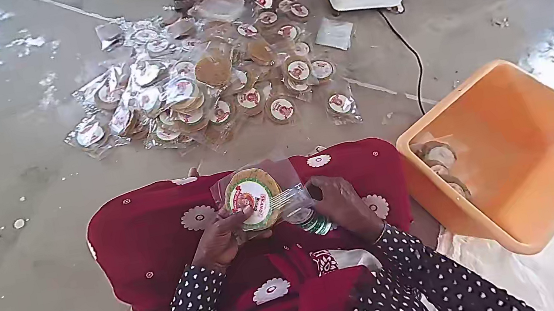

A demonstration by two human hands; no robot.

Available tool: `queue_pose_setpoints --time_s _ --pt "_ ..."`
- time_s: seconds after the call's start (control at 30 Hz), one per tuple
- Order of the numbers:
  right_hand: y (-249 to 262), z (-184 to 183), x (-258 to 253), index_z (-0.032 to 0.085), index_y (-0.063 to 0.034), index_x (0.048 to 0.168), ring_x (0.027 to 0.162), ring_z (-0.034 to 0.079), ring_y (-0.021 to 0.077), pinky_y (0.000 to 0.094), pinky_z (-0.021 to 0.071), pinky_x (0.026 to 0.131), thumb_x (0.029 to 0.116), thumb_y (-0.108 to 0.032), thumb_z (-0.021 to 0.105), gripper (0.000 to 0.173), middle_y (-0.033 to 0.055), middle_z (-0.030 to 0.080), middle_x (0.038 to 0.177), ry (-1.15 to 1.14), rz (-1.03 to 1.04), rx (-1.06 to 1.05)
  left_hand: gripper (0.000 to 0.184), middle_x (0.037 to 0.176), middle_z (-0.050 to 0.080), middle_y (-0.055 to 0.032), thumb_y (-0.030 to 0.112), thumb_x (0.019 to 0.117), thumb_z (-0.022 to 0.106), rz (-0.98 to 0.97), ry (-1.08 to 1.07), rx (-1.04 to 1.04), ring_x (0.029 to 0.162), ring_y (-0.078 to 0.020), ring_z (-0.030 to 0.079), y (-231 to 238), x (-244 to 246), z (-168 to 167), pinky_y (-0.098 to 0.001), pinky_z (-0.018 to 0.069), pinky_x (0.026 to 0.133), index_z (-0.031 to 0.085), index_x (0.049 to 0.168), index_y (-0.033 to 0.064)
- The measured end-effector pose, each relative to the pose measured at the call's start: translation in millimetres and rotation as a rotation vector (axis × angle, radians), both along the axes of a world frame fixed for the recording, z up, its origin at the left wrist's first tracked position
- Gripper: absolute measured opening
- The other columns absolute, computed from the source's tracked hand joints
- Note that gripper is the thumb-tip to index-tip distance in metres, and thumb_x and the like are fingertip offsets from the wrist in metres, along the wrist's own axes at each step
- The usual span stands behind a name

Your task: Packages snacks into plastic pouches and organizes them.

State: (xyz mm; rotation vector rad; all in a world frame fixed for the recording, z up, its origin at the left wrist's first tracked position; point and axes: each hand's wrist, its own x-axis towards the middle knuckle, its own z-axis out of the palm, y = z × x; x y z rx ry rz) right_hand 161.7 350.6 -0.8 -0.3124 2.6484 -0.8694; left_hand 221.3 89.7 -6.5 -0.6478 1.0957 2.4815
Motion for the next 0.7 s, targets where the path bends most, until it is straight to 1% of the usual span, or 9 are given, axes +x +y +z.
queue_pose_setpoints --time_s 0.1,0.2,0.27,0.4,0.47,0.5,0.53,0.63,0.7 --pt "8.5 -9.0 4.2 0.075 -0.0099 0.094 0.082 0.068 0.0157 0.0419 0.0550 0.078 0.0912 -0.020 0.075 0.010 0.0038 0.072 0.086 0.018 -0.110 -0.155 0.030 0.110 0.070 -0.0232 0.003 0.1012 0.052 0.016 -0.007 0.002 0.094 -0.0386 0.073 1.1 0.5 -2.9 -0.0546 0.0634 0.076 0.049 0.131 -0.0012" --pt "19.0 -5.0 6.3 0.077 -0.0124 0.092 0.075 0.065 0.0084 0.0367 0.0532 0.074 0.0917 -0.021 0.077 0.009 -0.0005 0.072 0.081 0.035 -0.193 -0.280 0.031 0.112 0.069 -0.0204 0.012 0.1041 0.049 0.038 -0.012 -0.011 0.096 -0.0357 0.072 1.8 1.0 -2.1 -0.0526 0.0632 0.077 0.049 0.134 0.0025" --pt "27.4 -3.0 7.7 0.078 -0.0114 0.097 0.084 0.068 0.0089 0.0361 0.0555 0.081 0.0947 -0.017 0.073 0.008 0.0002 0.074 0.092 0.097 -0.177 -0.316 0.032 0.114 0.068 -0.0220 0.009 0.1033 0.049 0.052 0.002 0.006 0.098 -0.0381 0.072 2.2 1.3 -3.6 -0.0549 0.0626 0.078 0.047 0.134 0.0014" --pt "43.1 -4.7 8.6 0.078 -0.0084 0.098 0.118 0.065 0.0158 0.0351 0.0564 0.097 0.0945 0.004 0.059 0.023 0.0090 0.069 0.125 0.297 -0.165 -0.433 0.033 0.107 0.071 -0.0209 -0.006 0.0888 0.060 0.096 0.157 -0.012 0.094 -0.0363 0.073 7.8 4.7 -5.6 -0.0538 0.0625 0.083 0.054 0.121 -0.0022" --pt "54.5 -4.2 8.4 0.076 -0.0062 0.098 0.129 0.059 0.0200 0.0376 0.0535 0.102 0.0935 0.005 0.056 0.023 0.0135 0.062 0.137 0.368 -0.218 -0.481 0.028 0.116 0.071 -0.0167 0.010 0.0875 0.073 0.048 0.403 -0.102 0.108 -0.0306 0.069 12.7 6.8 -12.0 -0.0485 0.0578 0.095 0.066 0.112 -0.0007" --pt "61.4 -2.2 8.2 0.076 -0.0050 0.099 0.130 0.059 0.0207 0.0377 0.0536 0.103 0.0938 0.005 0.057 0.022 0.0143 0.063 0.137 0.393 -0.254 -0.505 0.028 0.128 0.067 -0.0121 0.029 0.0901 0.075 -0.019 0.569 -0.194 0.121 -0.0264 0.063 15.4 5.9 -14.9 -0.0436 0.0527 0.103 0.074 0.106 0.0063" --pt "69.3 -1.0 7.6 0.076 -0.0042 0.099 0.126 0.061 0.0192 0.0365 0.0543 0.102 0.0931 0.005 0.059 0.020 0.0127 0.067 0.130 0.416 -0.296 -0.535 0.027 0.135 0.063 -0.0088 0.039 0.0938 0.068 -0.063 0.710 -0.308 0.131 -0.0240 0.055 20.4 5.2 -15.3 -0.0396 0.0469 0.109 0.078 0.100 0.0144" --pt "95.1 5.8 8.4 0.076 -0.0045 0.099 0.093 0.069 0.0065 0.0274 0.0578 0.084 0.0928 0.008 0.060 0.022 0.0021 0.075 0.101 0.356 -0.422 -0.589 0.007 0.150 0.049 -0.0073 0.029 0.0908 0.074 -0.065 0.917 -0.565 0.140 -0.0209 0.046 44.2 4.2 -21.2 -0.0368 0.0430 0.114 0.078 0.091 0.0238" --pt "107.3 8.9 15.8 0.075 -0.0021 0.100 0.092 0.069 0.0074 0.0271 0.0573 0.085 0.0937 0.011 0.055 0.024 0.0031 0.075 0.100 0.245 -0.527 -0.671 0.009 0.158 0.039 -0.0101 0.015 0.0873 0.075 -0.078 0.920 -0.634 0.142 -0.0194 0.042 57.6 5.7 -31.4 -0.0361 0.0425 0.115 0.078 0.088 0.0232"
